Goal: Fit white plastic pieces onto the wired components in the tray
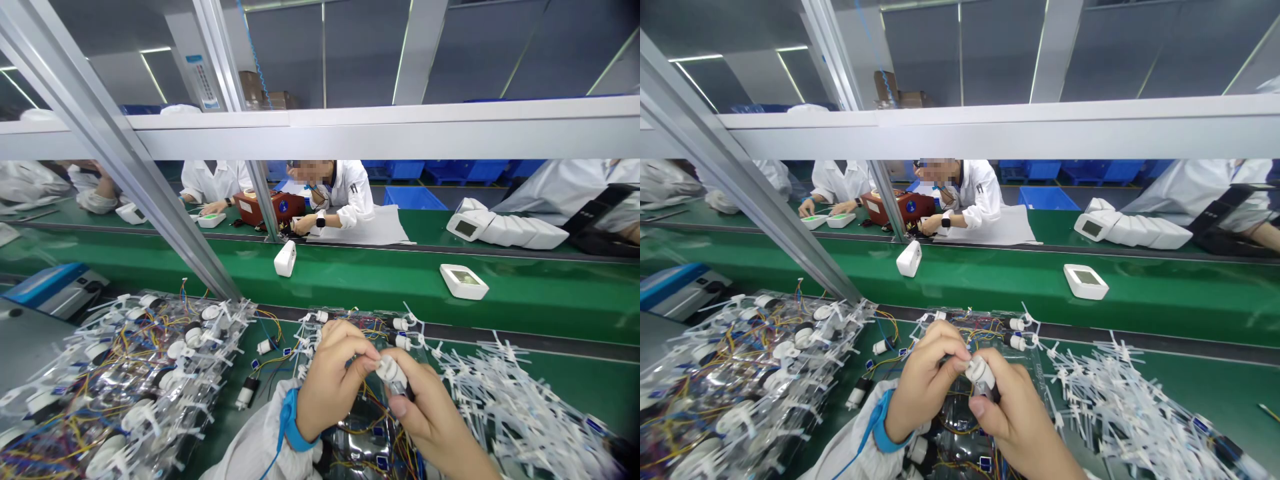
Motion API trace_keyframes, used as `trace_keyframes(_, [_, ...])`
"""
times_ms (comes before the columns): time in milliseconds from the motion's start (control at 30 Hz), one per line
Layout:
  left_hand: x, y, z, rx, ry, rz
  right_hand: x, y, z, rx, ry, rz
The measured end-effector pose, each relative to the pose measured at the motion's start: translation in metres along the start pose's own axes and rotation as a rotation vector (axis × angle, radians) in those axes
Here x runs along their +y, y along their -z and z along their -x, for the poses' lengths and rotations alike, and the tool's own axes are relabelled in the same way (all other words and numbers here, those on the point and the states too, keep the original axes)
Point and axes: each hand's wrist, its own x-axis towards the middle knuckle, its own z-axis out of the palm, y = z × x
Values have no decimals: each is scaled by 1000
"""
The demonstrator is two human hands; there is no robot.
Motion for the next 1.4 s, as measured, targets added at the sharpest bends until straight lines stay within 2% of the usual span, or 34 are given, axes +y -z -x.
trace_keyframes(433, [-7,-4,5,16,28,63,-4,-1,-1,-27,-22,-16])
trace_keyframes(800, [-7,-2,2,-30,27,93,-11,-1,-2,30,61,138])
trace_keyframes(1067, [-9,-1,2,-57,20,117,-11,-1,-1,-34,24,178])
trace_keyframes(1267, [-11,2,-3,-93,-55,111,-15,2,3,-83,-64,216])
trace_keyframes(1400, [-12,4,-6,-103,-134,126,-19,6,3,-106,-76,137])
